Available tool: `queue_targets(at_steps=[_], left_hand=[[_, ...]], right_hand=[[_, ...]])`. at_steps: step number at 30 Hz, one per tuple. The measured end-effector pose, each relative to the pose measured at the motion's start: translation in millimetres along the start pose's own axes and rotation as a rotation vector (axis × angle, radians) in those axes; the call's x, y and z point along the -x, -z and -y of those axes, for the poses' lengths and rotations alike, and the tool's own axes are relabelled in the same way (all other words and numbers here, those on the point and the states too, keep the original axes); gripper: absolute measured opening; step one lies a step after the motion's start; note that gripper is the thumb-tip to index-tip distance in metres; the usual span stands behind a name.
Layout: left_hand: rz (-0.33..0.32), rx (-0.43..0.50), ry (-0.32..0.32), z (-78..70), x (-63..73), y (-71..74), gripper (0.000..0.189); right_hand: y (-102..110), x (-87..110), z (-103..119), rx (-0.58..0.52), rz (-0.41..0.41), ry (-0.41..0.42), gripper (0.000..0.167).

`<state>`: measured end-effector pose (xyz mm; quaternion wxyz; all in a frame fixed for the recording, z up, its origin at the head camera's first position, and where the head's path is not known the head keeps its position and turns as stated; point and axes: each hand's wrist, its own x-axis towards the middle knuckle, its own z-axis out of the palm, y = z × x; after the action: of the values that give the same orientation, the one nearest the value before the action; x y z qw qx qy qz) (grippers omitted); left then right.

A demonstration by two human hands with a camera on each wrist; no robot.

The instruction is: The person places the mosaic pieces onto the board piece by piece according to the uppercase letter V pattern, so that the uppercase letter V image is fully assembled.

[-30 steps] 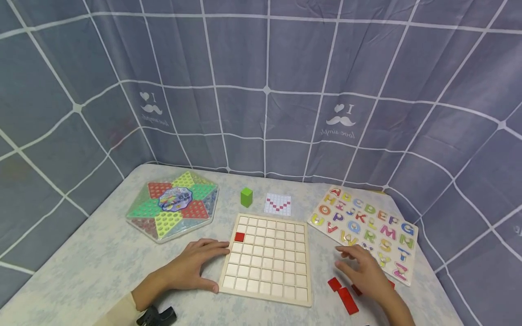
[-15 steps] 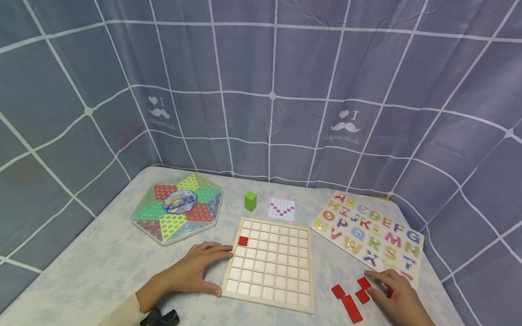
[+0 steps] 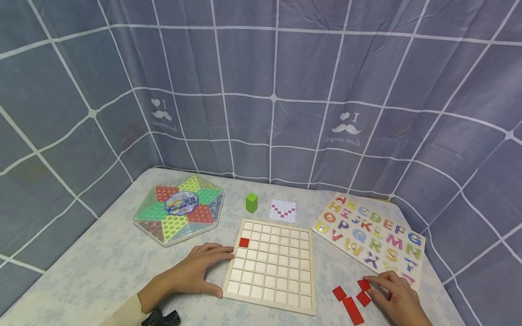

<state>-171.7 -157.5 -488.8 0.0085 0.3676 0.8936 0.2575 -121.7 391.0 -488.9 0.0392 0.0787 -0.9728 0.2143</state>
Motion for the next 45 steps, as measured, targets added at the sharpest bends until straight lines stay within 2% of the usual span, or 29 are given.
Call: queue_targets(at_steps=[5, 11, 15, 18, 23, 28, 31, 37, 41, 45], left_hand=[[0.002, 0.002, -0.001, -0.7, -1.7, 0.8, 0.088], [0.009, 0.01, 0.004, -0.7, -1.5, 1.7, 0.088], [0.008, 0.014, 0.003, -1.4, -1.0, 1.8, 0.087], [0.004, 0.012, -0.001, -1.7, -1.6, 1.8, 0.087], [0.0, 0.0, -0.001, -2.4, -1.9, 1.2, 0.087], [0.015, 0.004, 0.021, -2.5, -1.1, 0.9, 0.088], [0.023, 0.005, 0.031, -2.1, -0.1, 1.1, 0.089], [0.014, -0.006, 0.03, -0.1, 0.3, 0.8, 0.089], [-0.004, -0.018, 0.013, 0.8, 0.3, 0.0, 0.088], [-0.015, -0.024, -0.008, 0.4, 0.3, -1.7, 0.087]], right_hand=[[1.1, 0.8, -1.6, -0.009, 0.004, 0.022, 0.023], [2.5, -3.1, 0.3, -0.009, 0.03, -0.005, 0.026], [-0.1, -4.3, 2.5, -0.011, 0.009, -0.017, 0.026], [-1.4, -5.9, 6.7, -0.002, -0.04, -0.012, 0.026], [-3.8, -13.9, 21.9, 0.016, -0.184, 0.056, 0.024], [-5.8, -31.1, 47.2, -0.047, -0.286, 0.151, 0.024], [-8.9, -46.3, 64.5, -0.09, -0.31, 0.217, 0.023], [-24.3, -87.3, 103.5, -0.2, -0.268, 0.339, 0.021], [-41.6, -110.2, 129.4, -0.256, -0.188, 0.358, 0.018], [-57.2, -124.0, 153.2, -0.306, -0.09, 0.394, 0.016]])
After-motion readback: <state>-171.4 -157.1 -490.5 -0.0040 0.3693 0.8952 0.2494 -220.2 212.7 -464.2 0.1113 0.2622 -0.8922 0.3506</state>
